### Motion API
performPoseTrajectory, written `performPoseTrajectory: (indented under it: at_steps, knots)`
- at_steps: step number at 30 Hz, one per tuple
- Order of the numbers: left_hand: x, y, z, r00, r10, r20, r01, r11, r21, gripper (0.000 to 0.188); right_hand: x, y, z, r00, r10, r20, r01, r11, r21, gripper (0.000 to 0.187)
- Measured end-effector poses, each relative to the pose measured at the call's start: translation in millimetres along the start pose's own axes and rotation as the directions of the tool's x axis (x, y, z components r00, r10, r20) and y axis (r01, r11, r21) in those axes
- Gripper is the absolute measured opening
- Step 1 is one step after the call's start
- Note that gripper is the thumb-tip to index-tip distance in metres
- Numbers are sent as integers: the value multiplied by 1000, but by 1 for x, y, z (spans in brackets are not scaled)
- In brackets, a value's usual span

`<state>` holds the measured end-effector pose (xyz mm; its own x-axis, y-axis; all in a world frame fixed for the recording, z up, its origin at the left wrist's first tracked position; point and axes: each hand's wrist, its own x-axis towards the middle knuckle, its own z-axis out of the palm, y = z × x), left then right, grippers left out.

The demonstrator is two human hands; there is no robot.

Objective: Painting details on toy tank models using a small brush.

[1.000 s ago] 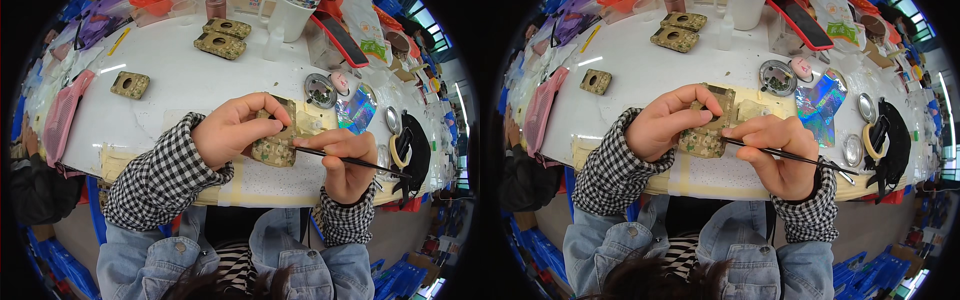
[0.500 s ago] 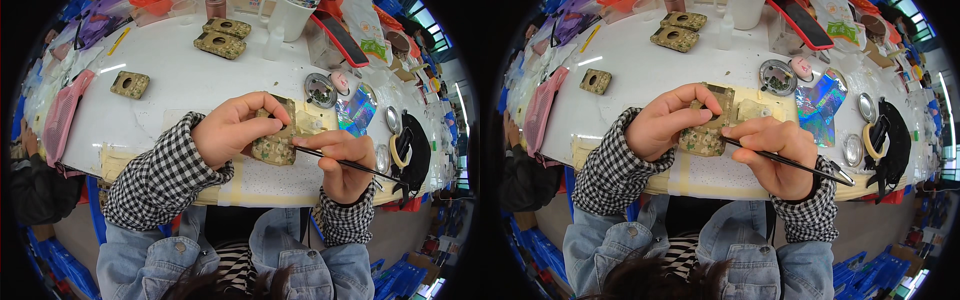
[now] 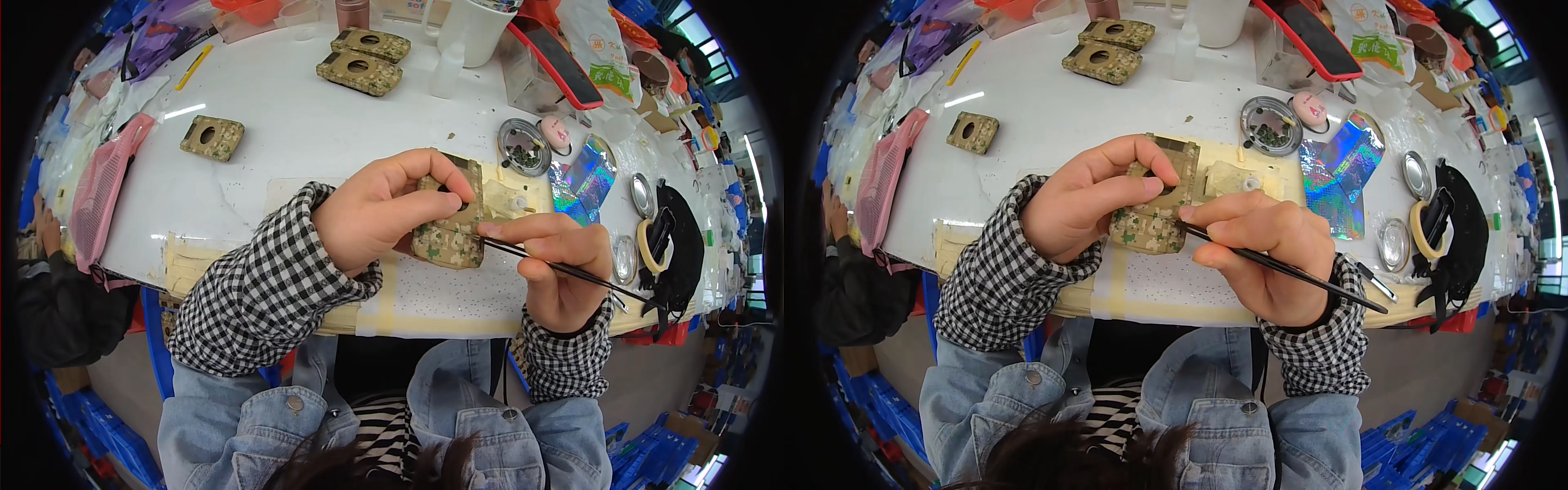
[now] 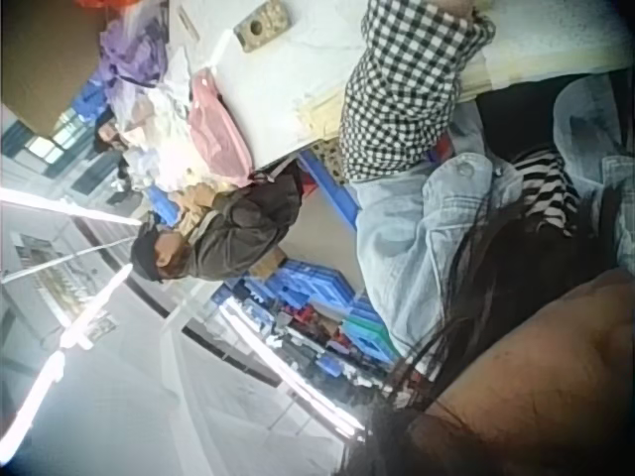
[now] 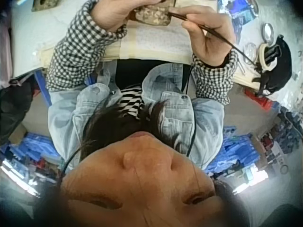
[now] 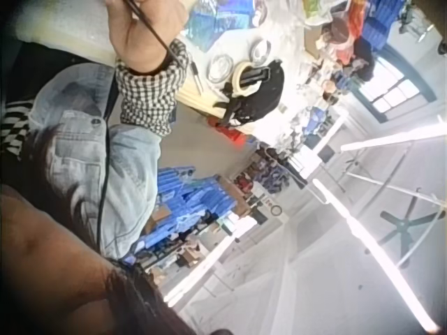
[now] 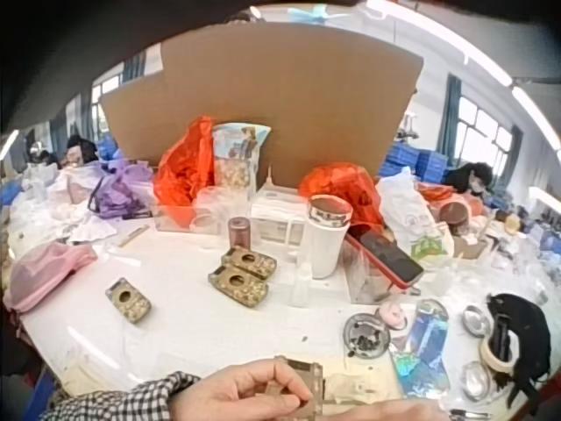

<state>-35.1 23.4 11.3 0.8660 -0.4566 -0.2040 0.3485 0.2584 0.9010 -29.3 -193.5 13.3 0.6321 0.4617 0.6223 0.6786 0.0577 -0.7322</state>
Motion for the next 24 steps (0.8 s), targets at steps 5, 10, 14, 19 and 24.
performPoseTrajectory:
  at_steps: [5,10,14,19,24]
  knots:
    - [0,-1,0,1000,5,1,-5,1000,-6,15,-1,1,1,999,2,-35,-2,1000,5,25]
    - [0,1,1,1000,-9,-1,9,1000,-21,15,-1,1,1,999,-3,-40,3,1000,3,24]
    - [0,0,1,1000,9,-6,-9,1000,2,15,-1,2,0,999,-9,-35,9,1000,0,24]
    - [0,0,1,1000,-3,-6,3,1000,-16,15,-1,2,2,999,-9,-46,9,1000,6,24]
    - [-1,3,1,1000,5,-30,-2,995,104,17,0,-3,-5,995,-3,100,14,995,-103,24]
